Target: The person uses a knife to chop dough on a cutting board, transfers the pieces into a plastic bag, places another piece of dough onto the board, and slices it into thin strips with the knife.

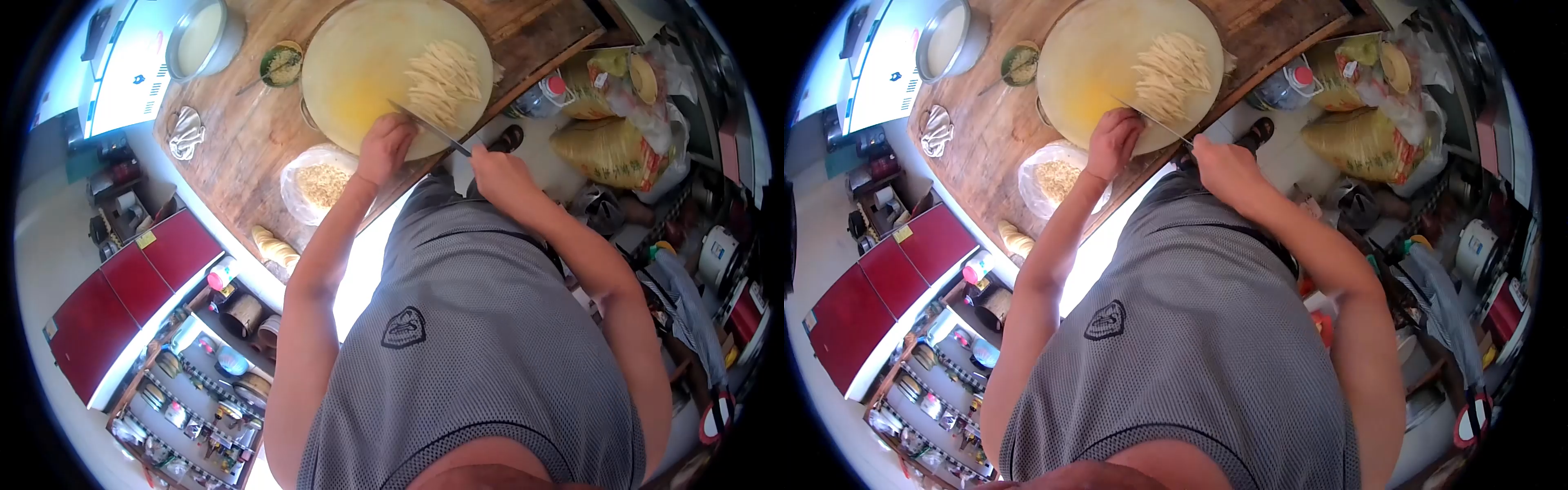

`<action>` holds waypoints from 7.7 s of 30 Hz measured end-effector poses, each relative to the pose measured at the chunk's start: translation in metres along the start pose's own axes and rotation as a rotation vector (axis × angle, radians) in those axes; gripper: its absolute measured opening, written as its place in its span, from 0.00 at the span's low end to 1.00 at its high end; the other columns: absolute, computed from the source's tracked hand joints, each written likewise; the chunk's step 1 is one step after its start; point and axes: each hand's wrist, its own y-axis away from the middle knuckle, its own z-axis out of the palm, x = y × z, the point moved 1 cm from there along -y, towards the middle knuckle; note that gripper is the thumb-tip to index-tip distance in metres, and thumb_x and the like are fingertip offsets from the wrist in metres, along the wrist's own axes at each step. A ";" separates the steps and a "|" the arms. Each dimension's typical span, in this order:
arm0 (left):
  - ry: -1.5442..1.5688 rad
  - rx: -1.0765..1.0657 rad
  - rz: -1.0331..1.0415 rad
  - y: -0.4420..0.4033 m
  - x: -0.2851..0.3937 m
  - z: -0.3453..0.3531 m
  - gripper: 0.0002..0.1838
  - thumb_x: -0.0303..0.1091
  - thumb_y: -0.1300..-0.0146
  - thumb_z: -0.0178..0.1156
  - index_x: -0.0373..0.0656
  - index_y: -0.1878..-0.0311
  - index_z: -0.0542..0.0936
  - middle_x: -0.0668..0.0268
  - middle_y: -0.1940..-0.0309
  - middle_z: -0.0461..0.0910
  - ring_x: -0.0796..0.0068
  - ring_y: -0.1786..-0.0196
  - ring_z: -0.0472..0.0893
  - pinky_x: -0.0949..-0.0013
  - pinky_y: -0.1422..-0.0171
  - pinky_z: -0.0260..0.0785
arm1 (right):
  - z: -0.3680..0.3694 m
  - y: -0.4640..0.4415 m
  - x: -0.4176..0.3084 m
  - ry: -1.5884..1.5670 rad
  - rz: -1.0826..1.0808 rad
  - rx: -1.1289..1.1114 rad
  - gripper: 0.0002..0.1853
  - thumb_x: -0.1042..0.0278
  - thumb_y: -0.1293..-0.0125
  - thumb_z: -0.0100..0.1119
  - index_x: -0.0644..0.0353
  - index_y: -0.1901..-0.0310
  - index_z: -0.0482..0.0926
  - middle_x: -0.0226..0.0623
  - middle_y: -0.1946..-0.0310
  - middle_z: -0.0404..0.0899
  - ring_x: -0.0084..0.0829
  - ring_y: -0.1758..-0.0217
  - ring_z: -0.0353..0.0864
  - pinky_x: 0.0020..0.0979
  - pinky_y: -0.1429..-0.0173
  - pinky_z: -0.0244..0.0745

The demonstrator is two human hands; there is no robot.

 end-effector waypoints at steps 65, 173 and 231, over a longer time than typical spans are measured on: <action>-0.015 0.053 -0.002 0.006 0.000 0.001 0.08 0.20 0.42 0.66 0.39 0.59 0.84 0.57 0.54 0.82 0.51 0.51 0.82 0.57 0.45 0.75 | -0.008 0.009 0.002 0.020 -0.018 -0.012 0.07 0.71 0.30 0.48 0.65 0.56 0.72 0.58 0.69 0.85 0.59 0.61 0.86 0.55 0.56 0.80; -0.107 0.012 0.000 0.020 0.004 -0.008 0.10 0.21 0.43 0.67 0.41 0.56 0.85 0.58 0.55 0.83 0.53 0.52 0.83 0.57 0.47 0.76 | 0.002 0.015 0.006 0.030 -0.082 -0.002 0.07 0.69 0.27 0.48 0.64 0.57 0.71 0.57 0.69 0.85 0.58 0.61 0.87 0.56 0.57 0.79; -0.066 -0.005 0.029 0.022 0.001 -0.015 0.14 0.21 0.43 0.66 0.40 0.52 0.85 0.59 0.53 0.83 0.54 0.51 0.83 0.58 0.48 0.78 | 0.001 0.009 0.019 0.063 -0.050 0.001 0.12 0.62 0.23 0.51 0.64 0.58 0.72 0.56 0.72 0.84 0.61 0.65 0.85 0.59 0.59 0.78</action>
